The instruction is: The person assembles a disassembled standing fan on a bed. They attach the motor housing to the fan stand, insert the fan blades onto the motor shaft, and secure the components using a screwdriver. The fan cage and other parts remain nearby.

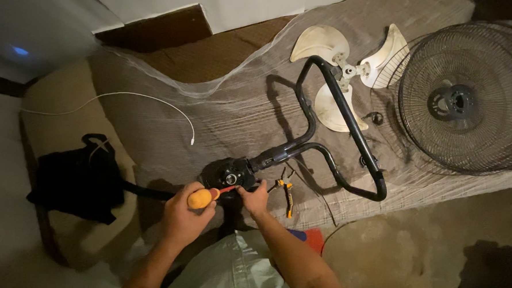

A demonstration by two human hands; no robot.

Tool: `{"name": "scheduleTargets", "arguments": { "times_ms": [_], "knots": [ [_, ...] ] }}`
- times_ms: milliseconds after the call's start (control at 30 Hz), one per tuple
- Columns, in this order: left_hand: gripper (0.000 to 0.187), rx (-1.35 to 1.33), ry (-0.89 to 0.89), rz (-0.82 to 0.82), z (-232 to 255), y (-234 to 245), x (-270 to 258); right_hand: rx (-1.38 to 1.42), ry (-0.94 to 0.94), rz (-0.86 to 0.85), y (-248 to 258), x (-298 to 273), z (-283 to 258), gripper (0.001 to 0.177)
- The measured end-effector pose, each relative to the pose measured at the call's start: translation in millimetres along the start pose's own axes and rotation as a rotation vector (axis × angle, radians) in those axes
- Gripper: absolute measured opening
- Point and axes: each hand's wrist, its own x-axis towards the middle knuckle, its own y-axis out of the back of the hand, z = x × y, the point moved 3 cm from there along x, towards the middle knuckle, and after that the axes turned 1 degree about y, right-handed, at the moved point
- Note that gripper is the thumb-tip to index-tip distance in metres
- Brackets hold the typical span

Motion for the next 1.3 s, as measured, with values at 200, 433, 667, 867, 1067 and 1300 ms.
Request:
{"name": "scheduleTargets", "arguments": {
  "times_ms": [200,433,667,867,1067,1300],
  "knots": [
    [0.045,0.024,0.018,-0.026,4,-1,2,0.032,0.016,0.002,0,-1,-1,0.083],
    [0.044,0.029,-0.015,-0.039,7,1,4,0.015,0.020,0.034,-4,1,2,0.087],
    [0.043,0.037,-0.008,-0.019,1,-3,0,0.010,0.037,0.027,-5,3,7,0.086],
    [0.045,0.010,-0.020,-0.041,-2,-5,-1,0.012,0.037,0.013,-2,2,5,0.080],
    [0.043,0.021,-0.024,-0.032,-3,-4,0,0.018,-0.009,-0.009,-1,0,1,0.086],
    [0.041,0.025,0.031,-0.103,6,-6,3,0.056,-0.008,-0.068,1,2,3,0.087]
  ]
}}
